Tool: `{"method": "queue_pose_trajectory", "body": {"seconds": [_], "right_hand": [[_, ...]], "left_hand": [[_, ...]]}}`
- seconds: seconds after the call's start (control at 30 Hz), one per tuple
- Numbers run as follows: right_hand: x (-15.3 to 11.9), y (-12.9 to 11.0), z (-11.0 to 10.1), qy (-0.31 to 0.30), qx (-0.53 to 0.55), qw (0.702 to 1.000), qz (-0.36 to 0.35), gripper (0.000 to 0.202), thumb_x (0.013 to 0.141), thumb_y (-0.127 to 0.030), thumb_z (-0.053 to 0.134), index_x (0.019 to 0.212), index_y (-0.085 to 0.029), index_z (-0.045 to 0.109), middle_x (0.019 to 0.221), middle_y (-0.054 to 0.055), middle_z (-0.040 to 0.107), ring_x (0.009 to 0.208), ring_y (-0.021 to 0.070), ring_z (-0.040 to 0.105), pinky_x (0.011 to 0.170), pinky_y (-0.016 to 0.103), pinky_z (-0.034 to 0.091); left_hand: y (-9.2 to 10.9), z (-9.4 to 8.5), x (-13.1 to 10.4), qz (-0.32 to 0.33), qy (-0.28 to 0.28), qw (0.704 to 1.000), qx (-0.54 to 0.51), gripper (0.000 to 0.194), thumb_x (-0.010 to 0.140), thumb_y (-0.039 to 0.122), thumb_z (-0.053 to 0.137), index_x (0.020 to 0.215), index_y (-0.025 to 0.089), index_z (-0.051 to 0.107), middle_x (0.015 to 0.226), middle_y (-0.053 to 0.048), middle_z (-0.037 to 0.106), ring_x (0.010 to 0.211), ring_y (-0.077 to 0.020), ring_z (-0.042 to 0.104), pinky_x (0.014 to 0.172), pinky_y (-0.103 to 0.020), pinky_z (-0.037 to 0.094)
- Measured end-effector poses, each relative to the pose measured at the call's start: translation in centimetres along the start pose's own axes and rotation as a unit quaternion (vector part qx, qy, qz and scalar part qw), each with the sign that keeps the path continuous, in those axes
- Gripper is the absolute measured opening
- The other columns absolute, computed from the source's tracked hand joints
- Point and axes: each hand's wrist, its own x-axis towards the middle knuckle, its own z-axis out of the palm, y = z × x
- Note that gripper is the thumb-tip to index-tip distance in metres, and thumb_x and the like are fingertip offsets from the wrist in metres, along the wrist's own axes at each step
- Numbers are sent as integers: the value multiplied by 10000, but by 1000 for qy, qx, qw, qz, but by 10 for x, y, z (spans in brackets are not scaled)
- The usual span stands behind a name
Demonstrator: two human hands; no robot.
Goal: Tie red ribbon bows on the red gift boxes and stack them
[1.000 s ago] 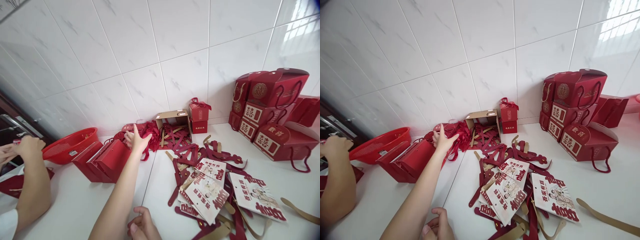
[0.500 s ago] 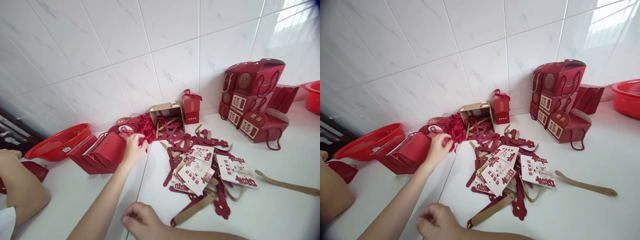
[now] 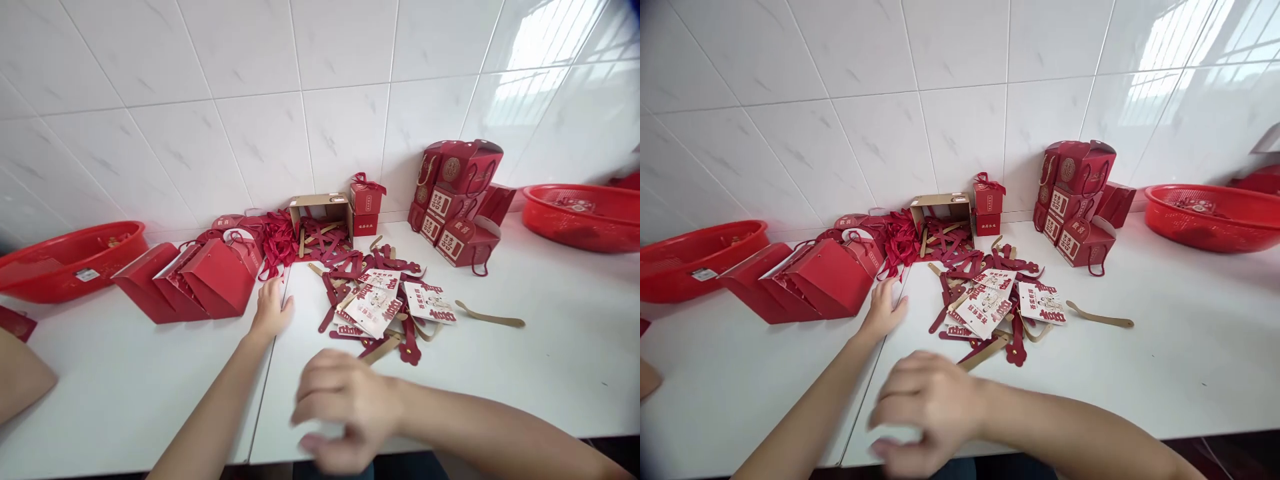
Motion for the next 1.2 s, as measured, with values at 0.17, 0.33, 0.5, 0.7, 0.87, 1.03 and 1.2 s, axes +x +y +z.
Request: {"method": "queue_pose_trajectory", "body": {"seconds": [0.17,0.33,0.5,0.7,0.87,1.03,1.2], "right_hand": [[-89,28,-90,267,-251,910,196,138,823,-308,553,844,-241,672,823,89,686,809,237,634,757,396,507],[-161,81,-131,343,-286,746,494,648,783,-641,439,1222,-187,581,1240,172,585,1131,358,551,932,527,434],[-137,127,-114,314,-203,732,569,856,782,-760,251,1396,-202,461,1420,200,448,1357,484,266,1015,742,119],[-59,146,-68,244,-128,822,498,750,762,-692,485,1363,-245,513,1467,147,408,1416,420,149,1087,639,3],[-26,124,-55,241,-47,883,400,568,913,-582,324,1362,-277,492,1400,72,510,1343,264,397,1109,486,249],[-58,86,-71,307,-94,878,355,477,926,-495,379,1317,-238,473,1406,103,454,1319,235,393,1083,431,324],[-106,53,-52,117,-259,913,294,417,788,-433,636,1149,-241,556,1131,117,563,1057,273,541,877,416,464]], "left_hand": [[13,-1,-9,25,18,999,-40,489,889,269,383,1339,80,348,1350,-214,399,1314,-332,340,1081,-521,304],[66,8,-37,157,-44,983,-87,753,833,542,511,1450,193,256,1505,-147,287,1408,-287,246,1141,-447,274],[103,16,-58,283,-252,920,-100,1175,505,757,691,1486,370,173,1587,-105,-26,1397,-507,-37,1035,-750,114],[79,14,-45,131,-177,975,-36,1053,677,604,676,1507,312,96,1586,-121,-38,1419,-454,-20,1079,-687,145],[49,6,-26,89,-150,985,-8,790,751,413,644,1456,247,329,1477,-146,373,1380,-391,276,1094,-591,252],[37,4,-18,75,-127,989,-14,670,746,327,633,1377,194,451,1427,-151,434,1338,-363,349,1091,-567,276],[35,9,-16,50,-91,994,-34,606,747,228,585,1338,149,476,1363,-177,459,1272,-346,416,1036,-516,372]]}}
